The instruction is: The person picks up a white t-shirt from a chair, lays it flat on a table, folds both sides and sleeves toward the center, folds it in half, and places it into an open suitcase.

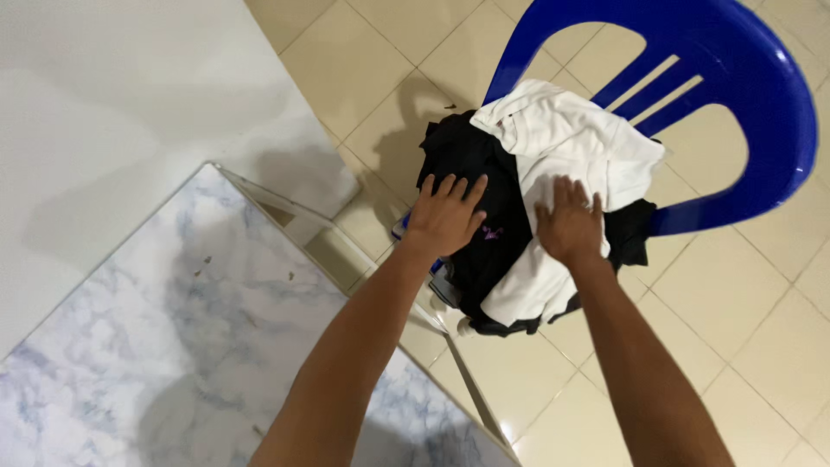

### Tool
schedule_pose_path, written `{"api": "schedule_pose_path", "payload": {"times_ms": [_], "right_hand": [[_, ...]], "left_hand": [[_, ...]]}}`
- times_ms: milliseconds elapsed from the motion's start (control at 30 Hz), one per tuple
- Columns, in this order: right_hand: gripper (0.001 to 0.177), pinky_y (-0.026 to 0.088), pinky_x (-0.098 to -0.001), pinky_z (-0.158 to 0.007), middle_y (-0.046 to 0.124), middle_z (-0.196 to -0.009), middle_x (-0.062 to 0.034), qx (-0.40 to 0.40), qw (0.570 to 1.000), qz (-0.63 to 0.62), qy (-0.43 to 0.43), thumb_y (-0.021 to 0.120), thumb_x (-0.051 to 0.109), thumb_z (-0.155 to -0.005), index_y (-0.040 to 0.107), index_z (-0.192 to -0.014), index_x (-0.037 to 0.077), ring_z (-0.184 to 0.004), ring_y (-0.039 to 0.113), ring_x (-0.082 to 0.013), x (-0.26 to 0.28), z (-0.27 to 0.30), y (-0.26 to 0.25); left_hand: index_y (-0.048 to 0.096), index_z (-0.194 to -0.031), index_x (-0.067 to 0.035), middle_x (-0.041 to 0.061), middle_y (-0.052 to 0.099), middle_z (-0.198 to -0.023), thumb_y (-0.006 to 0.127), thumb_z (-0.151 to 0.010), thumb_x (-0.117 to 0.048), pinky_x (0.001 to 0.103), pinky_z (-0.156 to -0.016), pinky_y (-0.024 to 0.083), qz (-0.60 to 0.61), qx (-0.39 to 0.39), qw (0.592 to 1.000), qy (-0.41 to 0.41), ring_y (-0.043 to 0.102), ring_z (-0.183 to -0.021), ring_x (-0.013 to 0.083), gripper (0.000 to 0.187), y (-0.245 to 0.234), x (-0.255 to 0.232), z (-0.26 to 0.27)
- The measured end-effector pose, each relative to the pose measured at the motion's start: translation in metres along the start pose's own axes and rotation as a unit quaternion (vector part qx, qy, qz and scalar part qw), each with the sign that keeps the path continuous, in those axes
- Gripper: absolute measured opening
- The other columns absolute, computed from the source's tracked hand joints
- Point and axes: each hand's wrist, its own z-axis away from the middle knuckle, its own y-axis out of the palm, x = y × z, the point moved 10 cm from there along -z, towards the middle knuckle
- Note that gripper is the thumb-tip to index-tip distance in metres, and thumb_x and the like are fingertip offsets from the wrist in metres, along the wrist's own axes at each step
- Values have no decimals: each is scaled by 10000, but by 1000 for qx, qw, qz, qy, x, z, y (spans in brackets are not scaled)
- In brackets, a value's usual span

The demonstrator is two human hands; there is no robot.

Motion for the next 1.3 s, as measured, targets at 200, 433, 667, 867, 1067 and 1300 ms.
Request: {"api": "schedule_pose_path", "payload": {"times_ms": [200,433,667,867,1067,1300], "right_hand": [[639,359,-503,-1175,428,-1612,-215,-44,998,-24,-46,509,324,-1034,339,-1577,33,-1415,475,-408,-8,-49,-31],[641,490,-535,-988,504,-1529,-144,46,998,-30,5,511,357,-1001,345,-1595,181,-1156,631,-434,16,-79,-32],[637,568,-498,-895,746,-1164,-222,86,995,-6,50,547,450,-1041,434,-1577,126,-1052,717,-396,-7,-106,5],[492,564,-476,-919,725,-1227,-127,61,997,-10,47,672,505,-933,708,-1283,161,-1102,701,-349,-2,-121,-4],[362,563,-484,-897,749,-1146,-153,46,986,-34,155,577,489,-1021,753,-1258,280,-1044,707,-374,-19,-105,-13],[256,541,-509,-858,757,-1068,-163,-248,955,-150,61,607,285,-1009,762,-1157,145,-962,702,-399,-16,-60,-87]], "left_hand": [[585,-1459,-123,132,664,-1380,548,-1056,-104,425,-1104,522,154,50,971,-176,622,-1300,315,405,29,39,-68],[480,-1472,-39,180,582,-1410,586,-933,-10,427,-1078,459,293,-109,923,-225,549,-1270,358,550,50,76,-108],[513,-1466,-32,159,633,-1354,651,-939,-65,420,-1073,446,252,-169,934,-188,574,-1213,368,545,61,89,-141],[758,-1122,-122,80,746,-1162,753,-856,-116,413,-940,534,242,-187,931,-201,639,-1087,314,266,40,89,-140],[742,-1043,-87,117,767,-1020,755,-907,-165,448,-836,560,343,-248,883,-201,690,-959,330,158,28,77,-133],[504,-914,-18,116,739,-1093,637,-943,-103,346,-643,590,552,-283,776,-116,759,-687,178,161,-12,66,-115]]}}
